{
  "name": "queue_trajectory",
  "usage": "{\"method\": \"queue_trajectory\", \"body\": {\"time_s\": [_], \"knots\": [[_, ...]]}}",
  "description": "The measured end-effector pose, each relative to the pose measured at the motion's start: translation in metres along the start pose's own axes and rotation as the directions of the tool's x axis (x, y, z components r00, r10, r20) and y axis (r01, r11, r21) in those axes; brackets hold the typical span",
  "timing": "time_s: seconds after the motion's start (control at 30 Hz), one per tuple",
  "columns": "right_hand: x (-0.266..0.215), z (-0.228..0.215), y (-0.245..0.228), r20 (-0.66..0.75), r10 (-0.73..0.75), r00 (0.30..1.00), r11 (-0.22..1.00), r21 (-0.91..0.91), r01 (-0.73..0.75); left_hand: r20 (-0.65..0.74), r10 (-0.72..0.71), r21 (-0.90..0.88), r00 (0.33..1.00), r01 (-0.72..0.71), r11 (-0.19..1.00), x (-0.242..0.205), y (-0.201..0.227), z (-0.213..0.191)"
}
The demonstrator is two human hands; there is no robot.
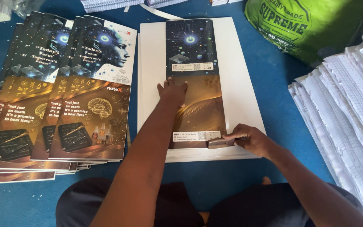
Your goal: The person places a printed cover sheet onto a stack of blank pages, folds it over the spine, and presses the fold with a flat tool. The person repeats this process for multiple notebooks, stacking the finished units to the left.
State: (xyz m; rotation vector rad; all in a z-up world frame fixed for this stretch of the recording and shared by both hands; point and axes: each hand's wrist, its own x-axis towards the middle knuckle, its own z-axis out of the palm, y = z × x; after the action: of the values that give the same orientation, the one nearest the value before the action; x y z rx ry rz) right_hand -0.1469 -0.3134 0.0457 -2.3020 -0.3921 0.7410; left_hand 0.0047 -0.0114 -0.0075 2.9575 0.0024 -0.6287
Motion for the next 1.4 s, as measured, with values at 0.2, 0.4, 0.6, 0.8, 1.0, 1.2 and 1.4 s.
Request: {"method": "queue_trajectory", "body": {"time_s": [0.2,0.4,0.6,0.8,1.0,1.2,1.4], "knots": [[0.008,-0.017,-0.007,0.009,0.239,0.971,0.950,0.205,-0.236,-0.028,0.006,-0.028,1.000,-0.006,1.000,-0.001,-0.001,0.004],[0.018,-0.048,0.019,-0.337,0.455,0.824,0.833,0.488,-0.261,0.021,0.005,-0.069,1.000,-0.004,0.998,-0.012,-0.001,-0.010],[0.033,-0.060,0.084,-0.522,0.573,0.632,0.783,0.577,-0.233,0.031,0.039,-0.136,0.999,-0.034,0.990,-0.021,-0.009,-0.011],[0.047,-0.043,0.137,-0.791,0.300,0.533,0.893,0.037,-0.448,0.061,0.061,-0.104,0.996,-0.054,0.993,-0.032,-0.016,-0.013],[0.054,-0.038,0.129,-0.792,-0.042,0.609,0.861,-0.338,-0.380,-0.109,0.106,-0.093,0.988,-0.116,0.989,-0.043,-0.020,0.001],[0.066,-0.022,0.055,-0.339,0.501,0.796,0.828,0.454,-0.328,-0.450,0.049,-0.275,0.892,-0.191,0.942,-0.072,0.012,0.030],[0.060,0.008,-0.001,-0.138,0.319,0.938,0.800,0.569,-0.189,-0.404,0.054,-0.357,0.913,-0.212,0.910,-0.134,0.051,0.047]]}}
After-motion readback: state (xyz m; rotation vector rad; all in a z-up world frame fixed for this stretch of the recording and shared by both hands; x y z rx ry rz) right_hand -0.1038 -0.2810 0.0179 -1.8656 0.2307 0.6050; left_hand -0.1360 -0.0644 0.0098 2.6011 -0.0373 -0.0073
